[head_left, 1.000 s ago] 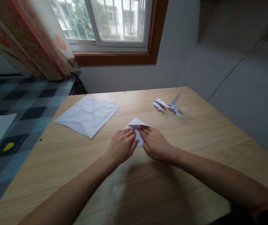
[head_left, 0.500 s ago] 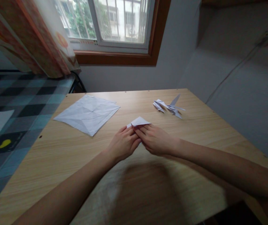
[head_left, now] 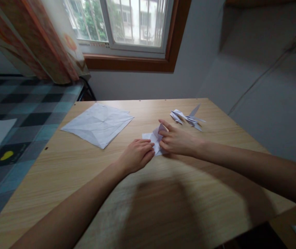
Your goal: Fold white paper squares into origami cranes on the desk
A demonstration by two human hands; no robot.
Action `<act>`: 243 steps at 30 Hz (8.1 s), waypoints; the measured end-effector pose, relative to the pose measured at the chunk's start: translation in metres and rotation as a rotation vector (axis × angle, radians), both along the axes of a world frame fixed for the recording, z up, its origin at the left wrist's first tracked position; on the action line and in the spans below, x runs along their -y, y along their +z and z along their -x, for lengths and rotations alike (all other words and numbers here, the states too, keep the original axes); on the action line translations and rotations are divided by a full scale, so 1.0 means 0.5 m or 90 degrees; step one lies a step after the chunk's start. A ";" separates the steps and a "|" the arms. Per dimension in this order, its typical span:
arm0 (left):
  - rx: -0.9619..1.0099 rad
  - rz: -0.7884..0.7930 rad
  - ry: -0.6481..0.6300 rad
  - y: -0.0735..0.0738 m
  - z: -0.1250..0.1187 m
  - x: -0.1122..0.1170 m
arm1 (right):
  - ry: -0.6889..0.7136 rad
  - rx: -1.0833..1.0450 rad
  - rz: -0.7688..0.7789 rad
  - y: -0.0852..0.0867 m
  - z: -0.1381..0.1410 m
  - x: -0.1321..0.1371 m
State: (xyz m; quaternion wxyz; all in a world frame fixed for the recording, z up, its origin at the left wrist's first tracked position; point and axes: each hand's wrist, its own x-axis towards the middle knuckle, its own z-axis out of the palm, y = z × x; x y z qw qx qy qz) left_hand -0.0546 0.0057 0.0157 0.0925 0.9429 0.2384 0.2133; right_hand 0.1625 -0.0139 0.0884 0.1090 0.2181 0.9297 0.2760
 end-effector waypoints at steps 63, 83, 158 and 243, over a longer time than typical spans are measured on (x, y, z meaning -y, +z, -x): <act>-0.118 0.003 -0.033 0.034 0.025 -0.005 | -0.302 -0.442 0.211 -0.120 -0.057 0.122; -0.048 -0.002 -0.060 0.006 0.038 -0.021 | -0.002 -0.619 0.099 -0.162 -0.073 0.058; -0.146 0.042 0.015 0.019 0.029 -0.021 | -0.231 -0.832 0.565 -0.150 -0.061 -0.018; 0.011 -0.324 0.172 0.013 -0.017 0.021 | -0.137 -0.564 0.168 -0.163 -0.022 0.067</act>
